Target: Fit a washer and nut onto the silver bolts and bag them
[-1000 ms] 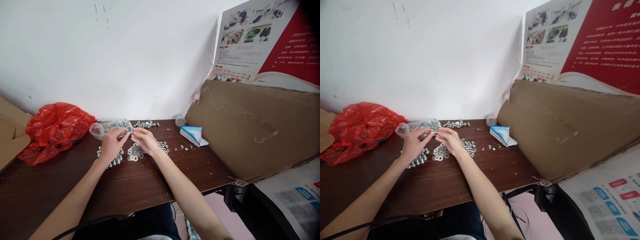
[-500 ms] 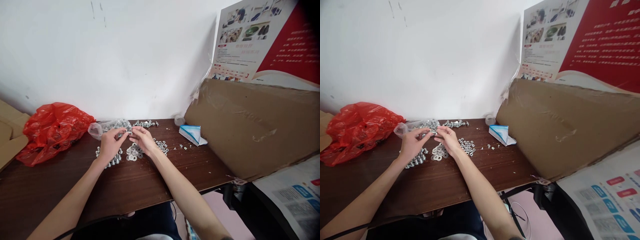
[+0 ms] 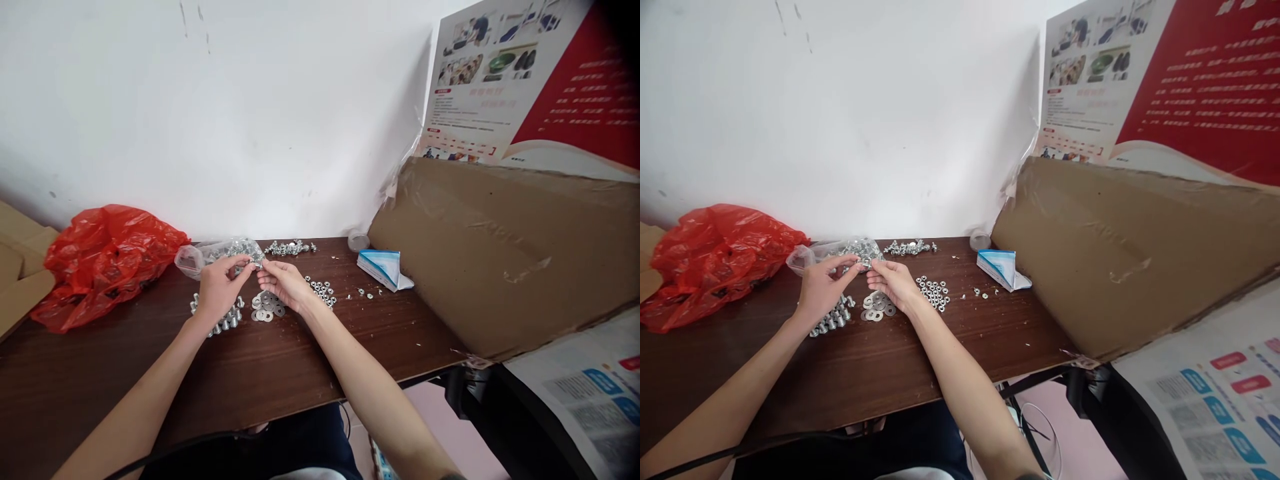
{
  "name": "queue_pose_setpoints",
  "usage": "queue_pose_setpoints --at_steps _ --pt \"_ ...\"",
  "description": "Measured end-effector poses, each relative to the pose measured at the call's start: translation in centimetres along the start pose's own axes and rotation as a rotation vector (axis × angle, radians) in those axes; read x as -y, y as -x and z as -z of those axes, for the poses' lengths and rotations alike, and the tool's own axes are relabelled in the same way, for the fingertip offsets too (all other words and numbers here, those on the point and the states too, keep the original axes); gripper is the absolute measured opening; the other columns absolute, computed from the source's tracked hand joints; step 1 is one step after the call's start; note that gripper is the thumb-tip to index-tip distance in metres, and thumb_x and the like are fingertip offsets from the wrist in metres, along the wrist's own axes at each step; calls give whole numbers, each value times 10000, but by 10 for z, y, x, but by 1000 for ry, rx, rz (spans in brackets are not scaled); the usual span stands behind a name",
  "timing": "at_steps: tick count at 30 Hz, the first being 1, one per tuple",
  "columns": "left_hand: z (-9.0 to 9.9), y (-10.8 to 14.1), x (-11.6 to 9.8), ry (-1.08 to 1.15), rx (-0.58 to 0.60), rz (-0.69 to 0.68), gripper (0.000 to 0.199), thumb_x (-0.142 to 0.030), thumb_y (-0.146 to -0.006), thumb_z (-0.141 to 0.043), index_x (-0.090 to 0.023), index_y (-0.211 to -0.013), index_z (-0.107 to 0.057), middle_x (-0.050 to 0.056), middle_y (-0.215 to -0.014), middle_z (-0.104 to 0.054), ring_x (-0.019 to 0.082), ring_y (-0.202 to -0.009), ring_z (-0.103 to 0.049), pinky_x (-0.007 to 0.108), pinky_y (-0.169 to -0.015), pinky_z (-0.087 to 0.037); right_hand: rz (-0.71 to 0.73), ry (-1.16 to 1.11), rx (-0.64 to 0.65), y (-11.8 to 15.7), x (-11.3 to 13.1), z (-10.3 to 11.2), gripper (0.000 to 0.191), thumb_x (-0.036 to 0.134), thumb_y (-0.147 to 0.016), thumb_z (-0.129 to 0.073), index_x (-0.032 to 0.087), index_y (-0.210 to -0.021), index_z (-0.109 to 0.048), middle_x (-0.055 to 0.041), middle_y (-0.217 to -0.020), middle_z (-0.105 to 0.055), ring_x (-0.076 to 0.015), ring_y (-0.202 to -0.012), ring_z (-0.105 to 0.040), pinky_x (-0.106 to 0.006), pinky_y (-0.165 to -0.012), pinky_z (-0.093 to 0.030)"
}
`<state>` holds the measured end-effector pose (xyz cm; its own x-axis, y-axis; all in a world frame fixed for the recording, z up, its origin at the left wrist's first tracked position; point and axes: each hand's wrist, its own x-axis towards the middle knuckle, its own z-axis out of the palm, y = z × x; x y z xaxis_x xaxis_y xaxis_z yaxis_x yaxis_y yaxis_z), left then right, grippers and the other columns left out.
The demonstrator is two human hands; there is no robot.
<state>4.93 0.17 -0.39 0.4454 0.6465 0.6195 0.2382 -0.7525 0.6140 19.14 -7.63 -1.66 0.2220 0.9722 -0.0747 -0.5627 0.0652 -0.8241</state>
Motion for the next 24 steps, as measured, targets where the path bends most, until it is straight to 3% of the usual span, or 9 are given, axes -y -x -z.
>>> queue_pose_setpoints --at_steps 4,9,12,14,19,24 --pt "0 0 1 11 3 2 277 -393 -798 -649 -191 -962 -743 57 -822 -727 173 -670 -616 279 -584 -443 18 -98 15 1 4 -1 185 157 -719 -782 156 -868 -673 -28 -759 -702 -130 -733 -671 -274 -763 -567" --pt "0 1 2 1 5 -9 291 -407 -810 -632 -190 -968 -744 62 -839 -724 184 -713 -630 280 -599 -447 -61 -70 17 0 3 -2 132 251 -843 -687 126 -803 -674 -76 -744 -696 -131 -701 -664 -257 -724 -573" --pt "0 0 1 10 7 3 308 -417 -808 -634 -189 -984 -743 63 -840 -723 185 -717 -632 279 -602 -448 -27 -87 7 0 4 -2 53 132 -799 -705 135 -839 -669 -46 -743 -698 -110 -697 -662 -229 -741 -567" --pt "0 0 0 17 3 11 307 -411 -804 -636 -184 -981 -744 65 -837 -723 183 -707 -630 278 -600 -446 2 -125 11 1 6 -2 147 71 -767 -707 149 -883 -660 -29 -762 -703 -122 -749 -679 -250 -788 -569" --pt "1 0 -2 7 7 16 283 -385 -806 -628 -180 -963 -744 68 -839 -721 172 -681 -619 279 -603 -441 -58 -135 11 3 7 -5 39 160 -858 -646 127 -875 -656 -73 -799 -708 -151 -768 -690 -290 -797 -576" --pt "1 0 -1 -1 5 -2 280 -386 -806 -634 -180 -959 -744 67 -821 -716 165 -656 -605 282 -604 -436 -105 -68 -39 1 4 -5 125 200 -879 -634 116 -794 -670 -78 -737 -688 -128 -695 -658 -272 -772 -570"
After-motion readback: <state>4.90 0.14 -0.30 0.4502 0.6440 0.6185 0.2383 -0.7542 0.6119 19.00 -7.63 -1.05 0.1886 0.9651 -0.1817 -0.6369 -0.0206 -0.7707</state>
